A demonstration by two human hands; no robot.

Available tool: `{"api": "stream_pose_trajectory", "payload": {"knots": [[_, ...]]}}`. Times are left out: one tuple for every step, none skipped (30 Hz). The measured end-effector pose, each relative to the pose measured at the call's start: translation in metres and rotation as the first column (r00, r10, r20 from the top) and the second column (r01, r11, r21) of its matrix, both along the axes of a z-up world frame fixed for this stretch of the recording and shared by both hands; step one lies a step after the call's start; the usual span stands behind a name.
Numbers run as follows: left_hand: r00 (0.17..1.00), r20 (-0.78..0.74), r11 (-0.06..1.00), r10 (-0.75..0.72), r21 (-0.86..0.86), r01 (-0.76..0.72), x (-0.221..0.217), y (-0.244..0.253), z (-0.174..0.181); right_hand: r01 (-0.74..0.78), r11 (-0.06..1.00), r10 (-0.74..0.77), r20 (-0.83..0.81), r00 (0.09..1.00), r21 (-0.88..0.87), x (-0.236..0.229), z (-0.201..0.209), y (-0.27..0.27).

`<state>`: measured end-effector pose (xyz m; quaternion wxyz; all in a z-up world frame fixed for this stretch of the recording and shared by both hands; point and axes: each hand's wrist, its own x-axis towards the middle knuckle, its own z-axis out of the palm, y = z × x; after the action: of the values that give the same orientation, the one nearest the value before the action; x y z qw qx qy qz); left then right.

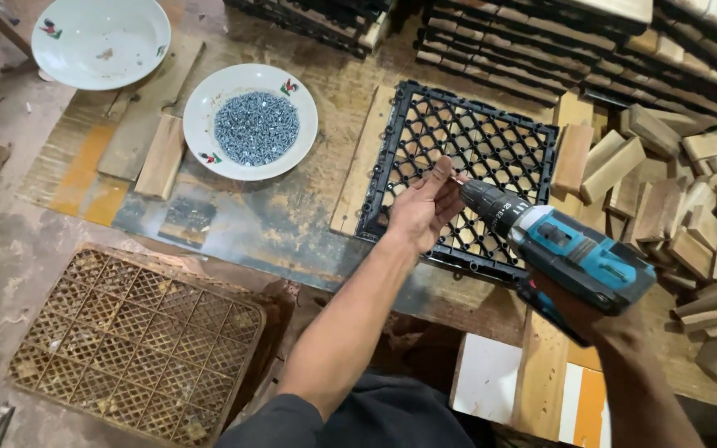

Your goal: Assembling wooden deck tiles by placing wood slats into a plastic grid and securing them with screws using a power drill.

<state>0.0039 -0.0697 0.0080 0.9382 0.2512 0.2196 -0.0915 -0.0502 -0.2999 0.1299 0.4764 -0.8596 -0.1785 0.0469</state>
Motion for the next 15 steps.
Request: {"api": "stream_pose_trajectory", "payload": {"knots": [[1.000,-0.005,1.000,0.004,0.001,-0.004,0.001,0.003,-0.009,-0.004,1.000,0.004,-0.005,1.000,0.001,0.003,0.000,0.001],[0.999,0.018,0.999,-0.044,0.029,0.044,0.001,0.006,-0.019,-0.036,0.999,0.036,0.009,0.999,0.004,0.006,0.000,0.002],[0.994,0.037,0.993,-0.102,0.056,0.100,0.001,0.006,-0.028,-0.058,0.998,0.058,0.021,0.998,0.005,0.006,0.001,0.002],[0.994,0.030,0.993,-0.106,0.055,0.105,-0.006,0.015,-0.009,-0.054,0.999,0.054,0.014,0.998,0.005,0.006,0.002,0.001],[0.980,-0.015,0.931,-0.197,0.310,0.192,-0.012,0.022,0.010,-0.071,0.997,0.071,0.030,0.997,0.005,0.004,0.002,-0.001],[0.959,-0.079,0.797,-0.274,0.539,0.272,-0.018,0.030,0.029,-0.088,0.996,0.088,0.046,0.995,0.005,0.002,0.003,-0.002],[0.956,-0.077,0.796,-0.283,0.537,0.279,-0.014,0.030,0.012,-0.079,0.997,0.078,0.047,0.996,0.003,0.003,0.021,0.009],[0.987,0.020,0.554,-0.159,0.829,0.073,-0.009,0.030,-0.006,0.179,0.971,-0.204,-0.161,0.966,-0.159,0.003,0.038,0.022],[0.986,0.151,0.208,-0.064,0.969,-0.135,-0.009,0.031,-0.026,0.362,0.858,-0.479,-0.315,0.819,-0.364,0.003,0.054,0.035],[0.988,0.144,0.212,-0.063,0.969,-0.128,-0.003,0.028,-0.037,0.359,0.857,-0.480,-0.320,0.817,-0.370,0.009,0.056,0.036],[0.944,0.308,-0.054,-0.115,0.947,-0.316,0.002,0.025,-0.048,0.298,0.845,-0.458,-0.312,0.833,-0.444,0.014,0.058,0.038],[0.872,0.439,-0.299,-0.216,0.821,-0.487,0.008,0.022,-0.059,0.236,0.825,-0.434,-0.307,0.847,-0.514,0.020,0.060,0.039],[0.873,0.438,-0.296,-0.214,0.823,-0.485,0.008,0.021,-0.064,0.234,0.823,-0.434,-0.307,0.847,-0.517,0.023,0.061,0.043],[0.933,0.150,-0.508,-0.328,0.804,-0.308,0.009,0.020,-0.070,0.238,0.772,-0.482,-0.298,0.824,-0.590,0.026,0.062,0.047],[0.916,-0.165,-0.707,-0.366,0.690,-0.158,0.008,0.018,-0.075,0.237,0.713,-0.529,-0.285,0.800,-0.660,0.029,0.063,0.050]]}}
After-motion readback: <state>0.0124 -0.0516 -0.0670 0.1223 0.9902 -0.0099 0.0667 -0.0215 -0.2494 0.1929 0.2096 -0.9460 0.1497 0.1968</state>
